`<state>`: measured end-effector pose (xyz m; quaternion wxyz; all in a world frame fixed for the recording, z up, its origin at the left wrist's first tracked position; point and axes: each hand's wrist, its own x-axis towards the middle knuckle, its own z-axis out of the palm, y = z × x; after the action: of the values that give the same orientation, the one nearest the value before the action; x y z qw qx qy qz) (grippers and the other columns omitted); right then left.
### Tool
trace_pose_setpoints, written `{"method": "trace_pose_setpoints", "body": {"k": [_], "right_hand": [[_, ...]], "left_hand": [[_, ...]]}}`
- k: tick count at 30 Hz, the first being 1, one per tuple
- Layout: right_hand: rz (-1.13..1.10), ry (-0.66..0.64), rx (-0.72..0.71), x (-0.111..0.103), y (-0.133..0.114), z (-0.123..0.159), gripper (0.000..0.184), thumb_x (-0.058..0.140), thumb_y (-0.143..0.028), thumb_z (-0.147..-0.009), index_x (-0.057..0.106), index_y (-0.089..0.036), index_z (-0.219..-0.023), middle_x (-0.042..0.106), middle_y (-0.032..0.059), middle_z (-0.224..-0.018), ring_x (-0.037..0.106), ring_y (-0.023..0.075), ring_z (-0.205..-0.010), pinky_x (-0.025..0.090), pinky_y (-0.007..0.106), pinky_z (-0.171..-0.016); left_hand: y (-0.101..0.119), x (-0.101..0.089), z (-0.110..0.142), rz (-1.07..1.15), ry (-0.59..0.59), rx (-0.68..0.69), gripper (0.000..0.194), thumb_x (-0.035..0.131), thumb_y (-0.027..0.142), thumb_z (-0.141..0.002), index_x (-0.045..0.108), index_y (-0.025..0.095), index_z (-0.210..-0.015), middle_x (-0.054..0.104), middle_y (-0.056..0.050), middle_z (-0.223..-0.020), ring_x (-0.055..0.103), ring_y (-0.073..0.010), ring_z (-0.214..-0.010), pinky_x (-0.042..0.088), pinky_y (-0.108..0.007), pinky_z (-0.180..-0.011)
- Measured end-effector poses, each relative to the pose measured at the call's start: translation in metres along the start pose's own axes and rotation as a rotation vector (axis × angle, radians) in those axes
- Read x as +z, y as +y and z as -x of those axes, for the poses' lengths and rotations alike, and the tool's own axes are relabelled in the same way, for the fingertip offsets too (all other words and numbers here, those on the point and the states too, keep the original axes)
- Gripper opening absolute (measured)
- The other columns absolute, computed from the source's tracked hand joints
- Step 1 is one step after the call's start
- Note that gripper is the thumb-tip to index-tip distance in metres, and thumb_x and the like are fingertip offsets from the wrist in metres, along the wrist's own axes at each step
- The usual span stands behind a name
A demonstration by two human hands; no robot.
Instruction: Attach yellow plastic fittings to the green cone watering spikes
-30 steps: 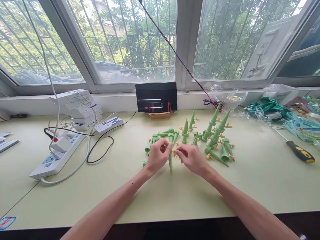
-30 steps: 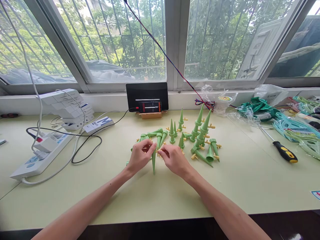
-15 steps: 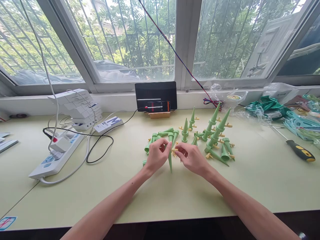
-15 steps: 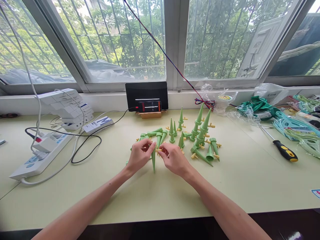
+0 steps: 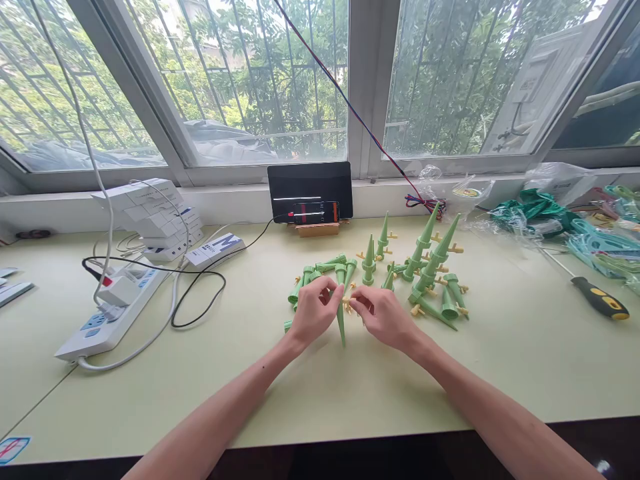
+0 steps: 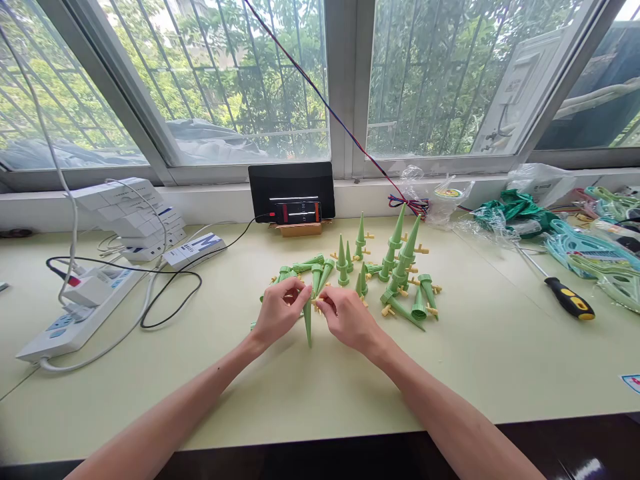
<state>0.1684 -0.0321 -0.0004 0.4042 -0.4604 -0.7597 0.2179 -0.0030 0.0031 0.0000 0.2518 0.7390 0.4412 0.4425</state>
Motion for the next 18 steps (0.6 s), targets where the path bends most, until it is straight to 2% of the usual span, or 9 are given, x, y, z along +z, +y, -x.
{"method": "trace_pose_setpoints", "body": {"k": [8, 18], "right_hand": [[0.015, 0.021, -0.006, 0.0001, 0.0018, 0.0000, 0.020, 0.049, -0.025, -0.096, 0.059, -0.019, -0.080, 0.056, -0.0002, -0.066, 0.046, 0.0137, -0.059, 0.037, 0.026, -0.058], [0.000, 0.032, -0.024, 0.0008, 0.0048, 0.0003, 0.013, 0.051, -0.022, -0.095, 0.062, -0.020, -0.089, 0.061, 0.0020, -0.076, 0.054, 0.0153, -0.068, 0.042, 0.026, -0.062]], "left_hand": [[0.0008, -0.0003, -0.0002, -0.004, -0.013, -0.007, 0.030, 0.056, 0.037, -0.089, 0.050, 0.019, -0.066, 0.049, 0.003, -0.061, 0.040, -0.0090, -0.050, 0.034, -0.024, -0.048], [0.0000, -0.0005, -0.0006, 0.001, -0.017, -0.020, 0.029, 0.056, 0.036, -0.089, 0.050, 0.019, -0.066, 0.048, 0.003, -0.060, 0.036, -0.0082, -0.049, 0.031, -0.024, -0.047]]}}
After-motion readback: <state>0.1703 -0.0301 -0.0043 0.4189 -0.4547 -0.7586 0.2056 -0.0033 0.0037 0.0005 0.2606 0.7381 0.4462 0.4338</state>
